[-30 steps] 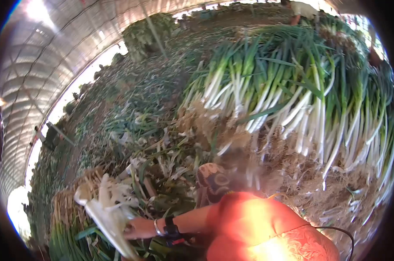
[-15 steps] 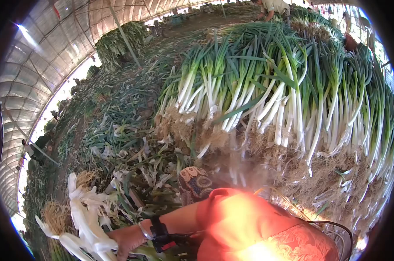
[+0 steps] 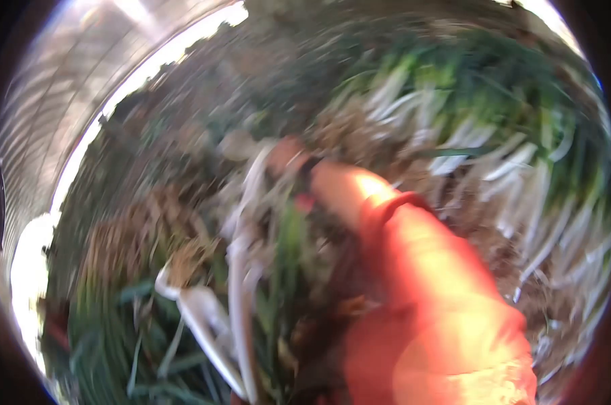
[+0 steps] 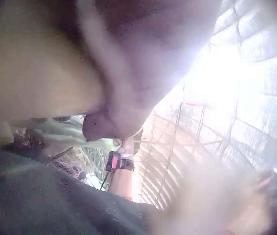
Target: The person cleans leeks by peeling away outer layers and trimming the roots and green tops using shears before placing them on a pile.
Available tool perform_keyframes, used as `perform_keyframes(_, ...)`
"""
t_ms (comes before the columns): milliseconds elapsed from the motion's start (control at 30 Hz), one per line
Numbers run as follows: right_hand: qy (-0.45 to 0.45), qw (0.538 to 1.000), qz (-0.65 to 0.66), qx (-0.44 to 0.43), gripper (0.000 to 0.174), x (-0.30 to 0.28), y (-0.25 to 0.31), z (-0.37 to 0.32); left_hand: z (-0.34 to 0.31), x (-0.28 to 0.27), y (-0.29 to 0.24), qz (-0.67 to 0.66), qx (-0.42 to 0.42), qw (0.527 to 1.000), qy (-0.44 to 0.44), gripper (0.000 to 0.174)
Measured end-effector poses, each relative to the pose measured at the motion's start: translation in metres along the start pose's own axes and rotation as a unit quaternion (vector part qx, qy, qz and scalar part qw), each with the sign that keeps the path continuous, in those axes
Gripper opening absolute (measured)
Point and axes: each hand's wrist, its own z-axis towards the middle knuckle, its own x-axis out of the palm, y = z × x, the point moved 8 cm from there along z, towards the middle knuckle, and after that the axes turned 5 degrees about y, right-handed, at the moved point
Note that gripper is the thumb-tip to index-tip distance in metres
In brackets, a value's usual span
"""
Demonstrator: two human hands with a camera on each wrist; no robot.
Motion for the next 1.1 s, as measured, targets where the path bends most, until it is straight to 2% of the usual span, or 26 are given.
perform_keyframes(33, -0.015, 0.987, 0.148, 0.056, 0.020, 0.015, -0.049, 0.005, -0.017, 0.000, 0.009, -0.014, -0.002, 1.000, -0.019, 0.049)
perform_keyframes(67, -0.053, 0.942, 0.315, 0.103, 0.021, 0.029, -0.099, 0.009, -0.015, -0.008, 0.006, -0.020, -0.001, 0.999, -0.032, 0.057)
perform_keyframes(100, -0.108, 0.874, 0.453, 0.141, 0.022, 0.043, -0.147, 0.010, -0.005, -0.012, 0.002, -0.027, 0.009, 0.999, -0.036, 0.066)
perform_keyframes(133, -0.131, 0.683, 0.653, 0.300, 0.020, 0.038, -0.143, -0.003, 0.006, -0.014, 0.002, -0.031, 0.015, 0.999, -0.029, 0.075)
perform_keyframes(200, -0.051, 0.622, 0.742, 0.246, 0.019, 0.024, -0.075, -0.003, 0.015, -0.017, 0.005, -0.032, 0.014, 0.999, -0.023, 0.064)
perform_keyframes(233, 0.007, 0.596, 0.785, 0.167, 0.022, 0.015, -0.035, -0.006, 0.021, -0.021, 0.004, -0.051, 0.034, 0.998, -0.028, 0.063)
perform_keyframes(300, 0.146, 0.569, 0.804, 0.092, 0.041, -0.006, 0.057, -0.025, 0.023, -0.023, 0.004, -0.095, 0.059, 0.993, -0.033, 0.062)
perform_keyframes(367, 0.217, 0.443, 0.870, -0.016, 0.040, 0.008, 0.132, -0.043, 0.027, -0.023, 0.007, -0.145, 0.070, 0.987, -0.028, 0.062)
perform_keyframes(433, 0.273, 0.457, 0.847, -0.009, 0.035, -0.019, 0.191, -0.082, 0.025, -0.022, 0.009, -0.144, 0.065, 0.987, -0.001, 0.064)
perform_keyframes(500, 0.350, 0.446, 0.818, -0.094, 0.025, 0.001, 0.240, -0.100, 0.024, -0.021, 0.010, -0.116, 0.065, 0.991, 0.025, 0.065)
perform_keyframes(533, 0.379, 0.410, 0.813, -0.166, 0.025, -0.049, 0.251, -0.118, 0.023, -0.021, 0.012, -0.089, 0.066, 0.993, 0.036, 0.065)
perform_keyframes(567, 0.397, 0.424, 0.796, -0.170, 0.025, -0.034, 0.254, -0.118, 0.024, -0.023, 0.015, -0.063, 0.069, 0.994, 0.048, 0.066)
perform_keyframes(600, 0.414, 0.442, 0.776, -0.176, 0.026, -0.022, 0.256, -0.115, 0.020, -0.026, 0.018, -0.050, 0.076, 0.995, 0.044, 0.055)
perform_keyframes(633, 0.378, 0.526, 0.730, -0.219, 0.026, -0.036, 0.256, -0.111, 0.014, -0.026, 0.024, -0.038, 0.085, 0.995, 0.042, 0.045)
perform_keyframes(700, 0.296, 0.672, 0.610, -0.298, 0.027, -0.069, 0.259, -0.107, 0.011, -0.024, 0.032, -0.067, 0.082, 0.994, 0.035, 0.042)
perform_keyframes(733, 0.283, 0.688, 0.579, -0.334, 0.027, -0.075, 0.263, -0.107, 0.008, -0.020, 0.027, -0.082, 0.081, 0.993, 0.032, 0.040)
perform_keyframes(800, 0.256, 0.712, 0.513, -0.406, 0.027, -0.079, 0.267, -0.107, -0.003, -0.009, 0.014, -0.180, 0.057, 0.981, 0.038, 0.065)
perform_keyframes(833, 0.239, 0.787, 0.380, -0.424, 0.038, -0.062, 0.259, -0.098, -0.004, -0.008, 0.014, -0.190, 0.067, 0.978, 0.047, 0.064)
perform_keyframes(933, 0.103, 0.832, 0.337, -0.429, 0.034, -0.072, 0.239, -0.063, -0.003, -0.008, 0.009, -0.165, 0.098, 0.980, 0.051, 0.065)
perform_keyframes(1000, -0.004, 0.904, 0.206, -0.375, 0.022, -0.026, 0.209, -0.014, -0.003, -0.010, 0.003, -0.170, 0.111, 0.979, 0.027, 0.066)
perform_keyframes(1033, 0.024, 0.978, 0.041, -0.205, 0.015, -0.026, 0.172, 0.025, -0.007, -0.012, 0.001, -0.169, 0.113, 0.979, 0.015, 0.066)
perform_keyframes(1067, -0.013, 0.999, -0.006, -0.041, 0.022, -0.040, 0.113, 0.052, -0.014, -0.014, 0.001, -0.159, 0.119, 0.980, 0.006, 0.066)
perform_keyframes(1100, -0.065, 0.998, -0.009, -0.024, 0.023, -0.049, 0.064, 0.076, -0.022, -0.016, 0.001, -0.149, 0.128, 0.981, -0.004, 0.066)
